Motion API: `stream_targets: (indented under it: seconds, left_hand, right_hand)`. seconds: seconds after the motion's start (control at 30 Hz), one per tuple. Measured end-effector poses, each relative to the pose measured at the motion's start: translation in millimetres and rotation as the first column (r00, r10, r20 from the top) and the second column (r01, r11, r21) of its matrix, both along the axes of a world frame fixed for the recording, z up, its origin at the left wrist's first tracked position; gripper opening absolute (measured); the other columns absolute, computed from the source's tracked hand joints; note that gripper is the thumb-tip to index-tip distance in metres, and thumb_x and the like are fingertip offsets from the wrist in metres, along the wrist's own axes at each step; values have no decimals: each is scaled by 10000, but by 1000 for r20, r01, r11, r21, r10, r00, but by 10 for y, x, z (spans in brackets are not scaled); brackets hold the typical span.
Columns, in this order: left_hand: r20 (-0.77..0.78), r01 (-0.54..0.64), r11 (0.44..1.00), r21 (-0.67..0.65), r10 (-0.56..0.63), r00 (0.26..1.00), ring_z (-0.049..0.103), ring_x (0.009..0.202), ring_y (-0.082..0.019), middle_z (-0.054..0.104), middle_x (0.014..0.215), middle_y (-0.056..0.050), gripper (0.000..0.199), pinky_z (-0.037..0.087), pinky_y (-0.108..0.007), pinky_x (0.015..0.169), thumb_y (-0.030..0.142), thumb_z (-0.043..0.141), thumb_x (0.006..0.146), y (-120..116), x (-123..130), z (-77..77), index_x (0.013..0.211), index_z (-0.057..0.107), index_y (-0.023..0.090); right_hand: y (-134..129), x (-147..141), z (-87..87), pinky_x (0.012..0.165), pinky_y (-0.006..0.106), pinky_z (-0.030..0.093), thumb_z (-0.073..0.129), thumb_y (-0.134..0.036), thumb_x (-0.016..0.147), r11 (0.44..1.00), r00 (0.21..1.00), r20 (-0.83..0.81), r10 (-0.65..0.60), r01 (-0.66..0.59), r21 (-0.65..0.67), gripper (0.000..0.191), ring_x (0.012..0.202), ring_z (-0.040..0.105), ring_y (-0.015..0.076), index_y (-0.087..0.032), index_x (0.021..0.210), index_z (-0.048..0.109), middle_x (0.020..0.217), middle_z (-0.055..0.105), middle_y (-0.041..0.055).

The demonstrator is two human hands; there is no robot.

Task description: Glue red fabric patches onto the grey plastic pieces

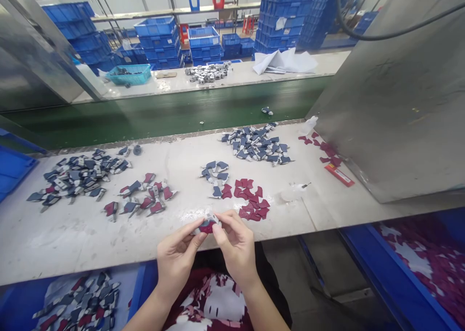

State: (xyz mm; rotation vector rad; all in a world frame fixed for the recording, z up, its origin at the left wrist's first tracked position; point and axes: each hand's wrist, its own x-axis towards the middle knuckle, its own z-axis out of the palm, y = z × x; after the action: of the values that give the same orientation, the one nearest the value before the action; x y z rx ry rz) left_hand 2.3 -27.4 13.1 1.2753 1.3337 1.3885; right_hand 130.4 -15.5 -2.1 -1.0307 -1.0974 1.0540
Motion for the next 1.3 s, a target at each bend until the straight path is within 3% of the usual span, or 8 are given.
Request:
stream_targets:
  seconds: [0.37, 0.53, 0.7, 0.8, 0.9, 1.0, 1.1, 1.3]
  left_hand:
    - [146, -33, 998, -54, 41, 988, 779, 791, -240, 812, 906, -76, 170, 658, -298, 740, 282, 794, 767, -22, -14, -28, 917, 824, 209]
    - [173, -20, 998, -52, 29, 984, 782, 810, -243, 813, 903, -65, 157, 658, -291, 741, 215, 804, 744, -26, -21, 66, 899, 827, 225]
    - [185, -17, 999, -46, 26, 982, 780, 840, -244, 811, 932, -70, 148, 654, -294, 767, 211, 797, 754, -55, -9, 7, 898, 828, 225]
    - [201, -33, 997, -75, 47, 978, 780, 828, -251, 811, 921, -77, 184, 656, -308, 769, 285, 801, 763, -56, -39, -59, 927, 824, 203]
    - [253, 59, 989, -136, -23, 967, 781, 780, -243, 812, 907, -79, 265, 659, -306, 731, 360, 771, 802, -36, -116, -70, 1003, 810, 191]
    - [293, 215, 956, -200, -151, 944, 778, 758, -237, 811, 892, -85, 295, 655, -300, 710, 396, 748, 824, -17, -189, -22, 1021, 805, 183]
    - [279, 294, 930, -223, -228, 933, 778, 797, -250, 810, 894, -97, 296, 645, -300, 730, 393, 751, 822, -22, -222, 41, 1014, 806, 174]
    - [285, 408, 872, -270, -332, 899, 767, 739, -222, 806, 834, -87, 317, 625, -273, 696, 406, 744, 829, -28, -236, 152, 1023, 803, 163]
  right_hand:
    - [-57, -81, -12, 686, 284, 561, 627, -265, 904, 1000, 999, 49, -17, 16, 24, 216, 811, 637, 175, -257, 1071, 763, 866, 665, 45]
    - [-85, -98, 7, 663, 280, 558, 619, -252, 909, 997, 995, 91, -43, 37, 60, 227, 812, 636, 177, -257, 1085, 761, 884, 662, 53]
    - [-85, -136, 19, 675, 269, 549, 613, -263, 918, 996, 997, 31, -67, 65, 56, 205, 789, 633, 164, -281, 1058, 763, 853, 651, 31]
    - [-41, -46, -15, 703, 276, 548, 598, -288, 941, 998, 995, 93, 34, -39, 56, 224, 802, 640, 159, -318, 1112, 740, 885, 661, 20]
    - [26, 140, -24, 768, 339, 556, 773, -362, 812, 976, 941, 319, 111, -164, 144, 475, 878, 637, 200, -344, 1271, 653, 1030, 672, 39]
    - [87, 295, 32, 861, 412, 535, 908, -314, 646, 920, 870, 489, -60, -142, 365, 727, 984, 611, 249, -360, 1309, 613, 1075, 673, 48]
    - [127, 345, 116, 877, 431, 528, 874, -254, 701, 838, 813, 567, -133, -214, 502, 506, 1009, 608, 261, -353, 1162, 691, 959, 712, 34]
    - [130, 318, 152, 768, 393, 550, 694, -192, 877, 741, 764, 621, -177, -312, 595, 169, 838, 621, 205, -280, 1022, 690, 794, 723, 7]
